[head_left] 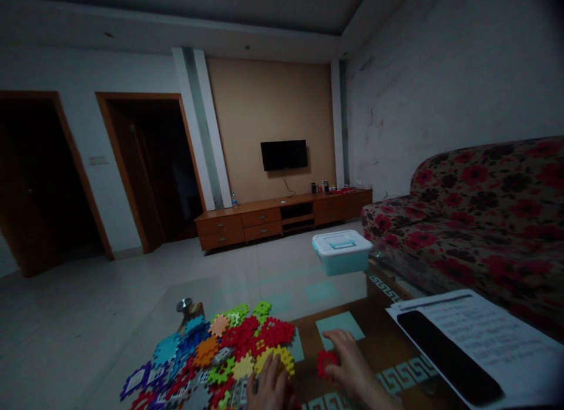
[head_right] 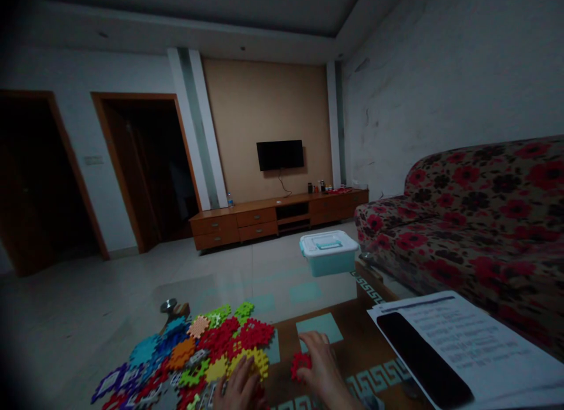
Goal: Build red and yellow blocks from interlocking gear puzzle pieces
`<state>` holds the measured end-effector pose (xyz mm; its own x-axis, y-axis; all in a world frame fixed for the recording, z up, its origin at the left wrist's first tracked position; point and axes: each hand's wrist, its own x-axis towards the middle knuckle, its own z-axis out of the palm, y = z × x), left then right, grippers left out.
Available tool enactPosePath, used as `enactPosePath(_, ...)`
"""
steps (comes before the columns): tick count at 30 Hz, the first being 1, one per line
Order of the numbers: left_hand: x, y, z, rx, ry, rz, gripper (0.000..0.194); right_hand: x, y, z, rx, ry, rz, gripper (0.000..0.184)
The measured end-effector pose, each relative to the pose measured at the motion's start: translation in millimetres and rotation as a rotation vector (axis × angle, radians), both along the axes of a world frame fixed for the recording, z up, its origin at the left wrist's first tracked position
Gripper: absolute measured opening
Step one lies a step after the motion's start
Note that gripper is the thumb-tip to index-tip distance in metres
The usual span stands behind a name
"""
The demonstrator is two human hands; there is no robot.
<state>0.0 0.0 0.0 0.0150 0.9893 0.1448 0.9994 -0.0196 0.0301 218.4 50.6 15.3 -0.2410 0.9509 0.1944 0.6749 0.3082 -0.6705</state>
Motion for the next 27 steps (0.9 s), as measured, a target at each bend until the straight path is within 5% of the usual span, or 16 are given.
enactPosePath(5, 27, 6, 10.3, -0.151, -0.093, -0.129, 0.058, -13, 2, -13.3, -0.075, -0.112, 0.095, 0.079)
enactPosePath(10, 30, 5, 20.2, -0.207, -0.081, -0.100, 0.059, -8, -1, -10.3, -0.075, -0.116, 0.196, 0.053)
enactPosePath(15, 25, 2, 11.7, -0.187, -0.068, -0.103, 0.057, -14, 9, -0.6, -0.021, -0.008, 0.242, 0.045)
enactPosePath(23, 13, 0, -9.6, -0.120, -0.096, -0.093, 0.042, -91, 61, 12.0, 0.060, -0.024, 0.405, 0.080)
enactPosePath(27, 11, 1, -12.8, -0.076, -0.130, -0.080, 0.030, -108, 67, 15.0, 0.054, -0.096, 0.448, 0.072)
